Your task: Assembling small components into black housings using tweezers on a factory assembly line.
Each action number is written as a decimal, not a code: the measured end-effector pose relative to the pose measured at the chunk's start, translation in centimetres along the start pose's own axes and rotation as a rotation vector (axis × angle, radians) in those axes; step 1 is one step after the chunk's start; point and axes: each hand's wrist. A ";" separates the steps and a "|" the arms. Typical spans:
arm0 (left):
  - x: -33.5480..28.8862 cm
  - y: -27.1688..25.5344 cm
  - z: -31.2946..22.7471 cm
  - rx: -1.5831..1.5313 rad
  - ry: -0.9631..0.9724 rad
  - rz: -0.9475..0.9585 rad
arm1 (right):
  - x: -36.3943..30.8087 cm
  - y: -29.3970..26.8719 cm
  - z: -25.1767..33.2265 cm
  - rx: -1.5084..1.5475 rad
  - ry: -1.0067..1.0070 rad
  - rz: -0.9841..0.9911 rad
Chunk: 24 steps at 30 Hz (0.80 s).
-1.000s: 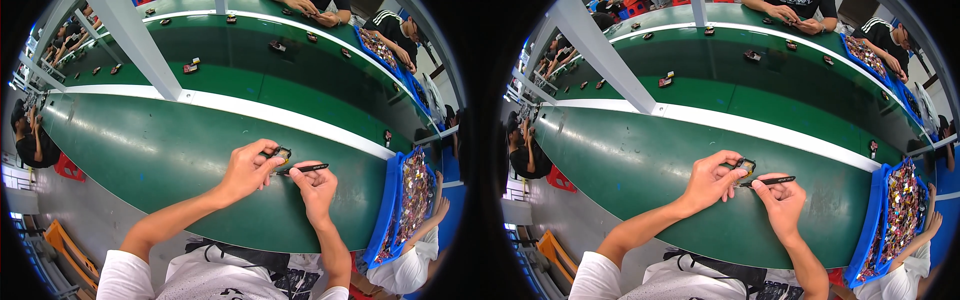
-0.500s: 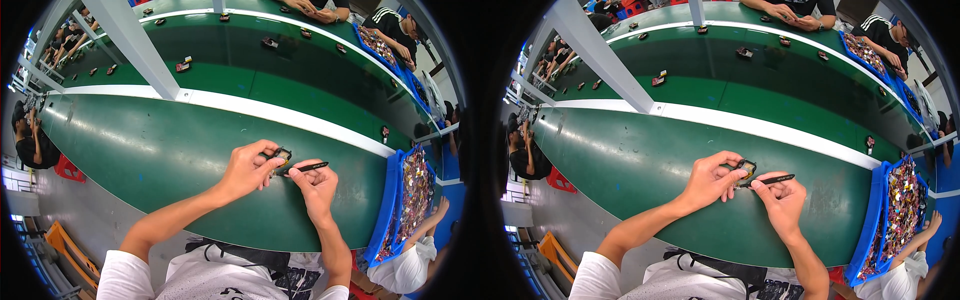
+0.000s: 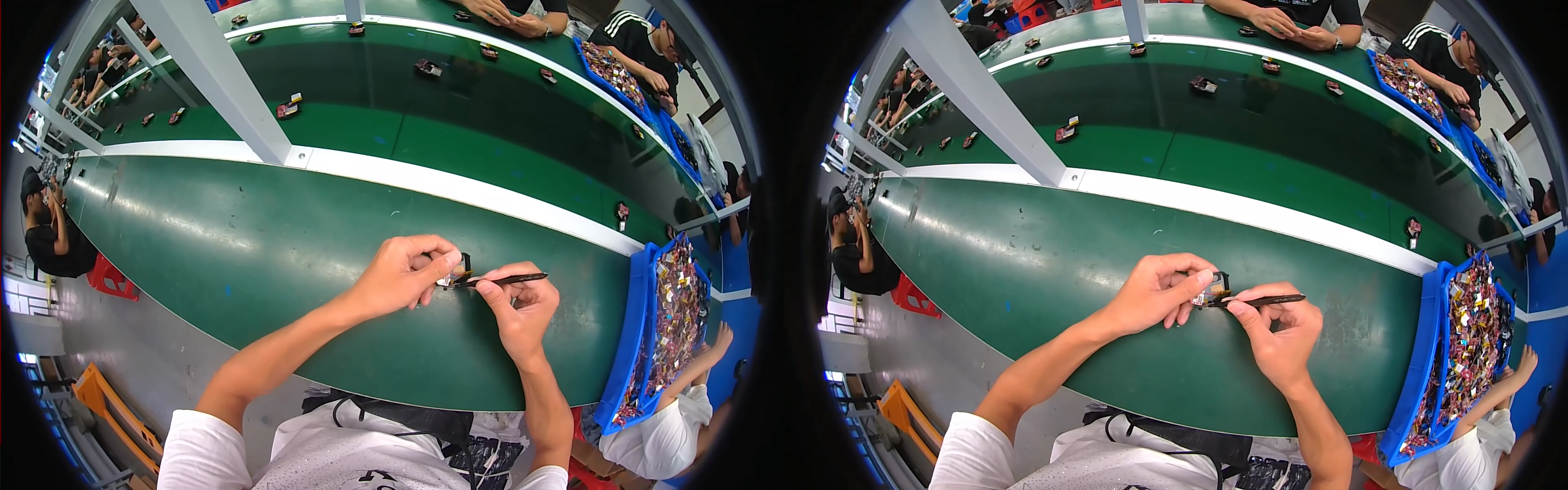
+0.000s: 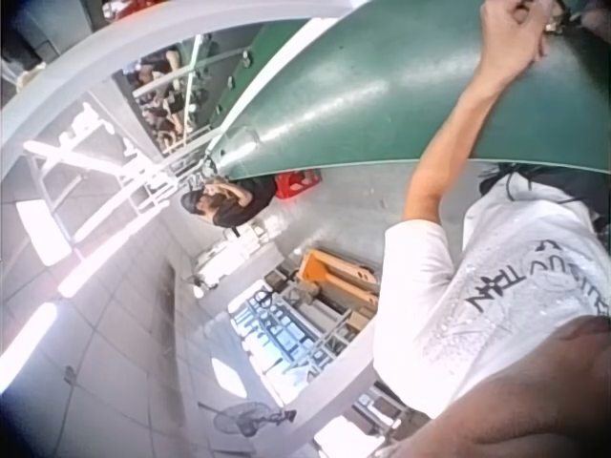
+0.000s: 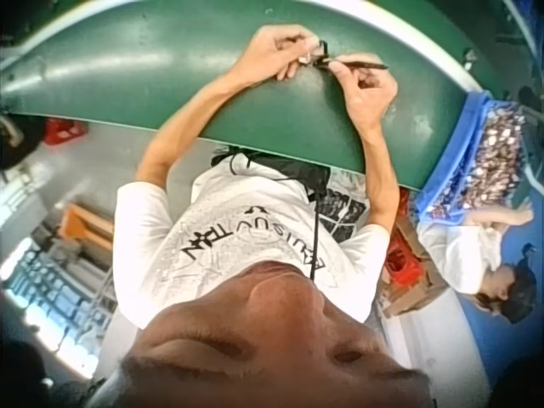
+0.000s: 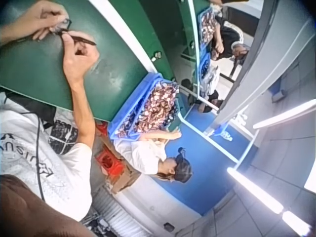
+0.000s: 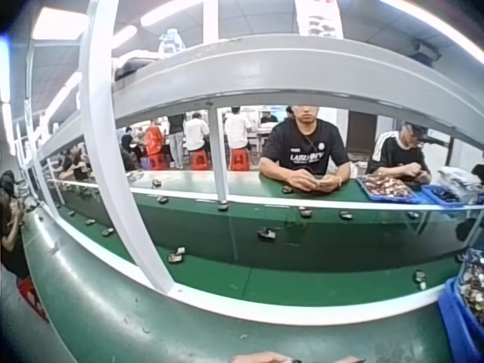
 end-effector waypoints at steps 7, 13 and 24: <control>0.5 0.0 0.1 -0.127 0.020 0.067 | -0.2 -0.8 -0.1 0.032 -0.022 -0.024; 0.6 0.4 -0.1 -0.184 -0.016 0.091 | -0.2 -1.4 -0.3 -0.020 -0.075 0.004; 0.9 0.9 -0.2 -0.132 -0.054 0.105 | -0.4 -2.0 -0.2 -0.092 -0.151 -0.007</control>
Point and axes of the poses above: each hand's wrist, its own x-axis towards the middle knuckle, its own y-axis out of the palm, z = x × y, and after that the axes turned 12 degrees about x, right-handed
